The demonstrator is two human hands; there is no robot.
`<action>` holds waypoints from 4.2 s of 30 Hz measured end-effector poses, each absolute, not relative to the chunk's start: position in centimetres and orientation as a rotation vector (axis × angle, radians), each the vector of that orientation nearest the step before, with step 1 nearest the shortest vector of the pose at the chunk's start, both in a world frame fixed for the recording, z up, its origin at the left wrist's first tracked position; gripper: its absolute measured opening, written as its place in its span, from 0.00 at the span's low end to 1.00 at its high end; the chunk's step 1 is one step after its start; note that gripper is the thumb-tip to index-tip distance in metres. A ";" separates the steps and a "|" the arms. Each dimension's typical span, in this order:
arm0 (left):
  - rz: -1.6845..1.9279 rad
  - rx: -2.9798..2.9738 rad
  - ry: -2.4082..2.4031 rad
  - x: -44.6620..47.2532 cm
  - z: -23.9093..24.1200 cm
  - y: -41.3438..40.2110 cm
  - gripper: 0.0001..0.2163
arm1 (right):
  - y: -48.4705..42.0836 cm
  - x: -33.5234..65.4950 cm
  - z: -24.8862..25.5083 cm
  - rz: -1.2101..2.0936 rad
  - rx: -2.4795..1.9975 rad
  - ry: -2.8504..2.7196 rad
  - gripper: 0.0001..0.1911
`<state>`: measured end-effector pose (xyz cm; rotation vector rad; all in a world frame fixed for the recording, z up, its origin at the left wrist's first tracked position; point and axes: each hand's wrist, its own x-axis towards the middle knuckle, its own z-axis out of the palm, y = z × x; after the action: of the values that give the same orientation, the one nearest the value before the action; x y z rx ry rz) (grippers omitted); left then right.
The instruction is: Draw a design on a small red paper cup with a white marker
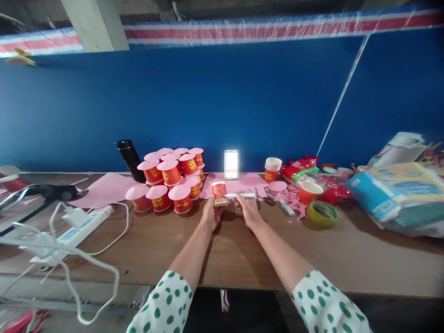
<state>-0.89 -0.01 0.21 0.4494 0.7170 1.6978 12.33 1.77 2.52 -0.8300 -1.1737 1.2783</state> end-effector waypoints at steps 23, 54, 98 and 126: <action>1.705 0.447 0.723 -0.8 0.2 0.0 0.13 | 1.6 12.4 2.8 1.307 -0.824 -1.158 0.13; 1.675 0.455 0.721 -0.8 0.6 -0.2 0.16 | 1.6 12.4 3.0 1.292 -0.850 -1.119 0.13; 1.679 0.435 0.727 -0.7 0.8 -0.3 0.17 | 1.5 12.4 2.8 1.290 -0.836 -1.148 0.13; 1.695 0.393 0.730 -0.5 1.5 -0.5 0.12 | 1.6 12.3 2.8 1.304 -0.817 -1.133 0.12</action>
<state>-0.49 -0.52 1.52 0.3928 0.7301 1.6952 12.31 1.57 2.85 -0.8172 -1.1333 1.3044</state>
